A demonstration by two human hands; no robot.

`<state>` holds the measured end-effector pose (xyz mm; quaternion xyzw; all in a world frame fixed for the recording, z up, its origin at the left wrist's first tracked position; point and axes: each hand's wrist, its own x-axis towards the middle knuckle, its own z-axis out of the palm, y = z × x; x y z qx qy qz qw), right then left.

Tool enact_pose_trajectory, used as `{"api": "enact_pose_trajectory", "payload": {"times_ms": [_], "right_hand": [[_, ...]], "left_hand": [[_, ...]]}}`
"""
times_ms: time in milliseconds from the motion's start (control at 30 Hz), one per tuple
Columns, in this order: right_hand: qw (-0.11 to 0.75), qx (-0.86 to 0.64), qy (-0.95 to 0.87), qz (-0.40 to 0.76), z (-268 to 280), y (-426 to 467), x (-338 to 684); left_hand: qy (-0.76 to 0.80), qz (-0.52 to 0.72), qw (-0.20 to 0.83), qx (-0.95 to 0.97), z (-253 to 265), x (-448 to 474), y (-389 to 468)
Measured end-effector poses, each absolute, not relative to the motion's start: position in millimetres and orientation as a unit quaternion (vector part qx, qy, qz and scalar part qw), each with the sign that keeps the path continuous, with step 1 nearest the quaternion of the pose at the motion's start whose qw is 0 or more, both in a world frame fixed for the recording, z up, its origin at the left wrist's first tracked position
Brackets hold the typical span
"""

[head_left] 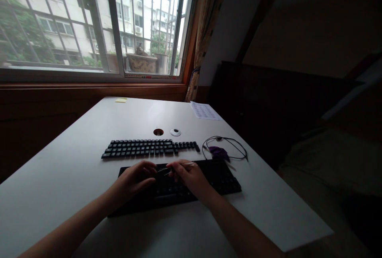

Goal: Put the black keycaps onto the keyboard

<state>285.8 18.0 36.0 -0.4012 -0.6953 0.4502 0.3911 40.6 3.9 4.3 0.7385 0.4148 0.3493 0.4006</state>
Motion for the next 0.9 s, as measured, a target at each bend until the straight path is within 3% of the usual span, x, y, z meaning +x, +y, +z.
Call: {"api": "enact_pose_trajectory", "payload": {"times_ms": [300,567,900], "right_hand": [[0.418,-0.38,-0.711,0.417,27,8,269],[0.444,-0.345,-0.731,0.385,21,4,271],[0.451,-0.308,-0.746,0.38,20,2,271]], "left_hand": [[0.448,0.346,0.324,0.758,16,42,1],[0.465,0.351,0.329,0.743,16,42,2],[0.414,0.383,0.514,0.647,16,40,3]]}}
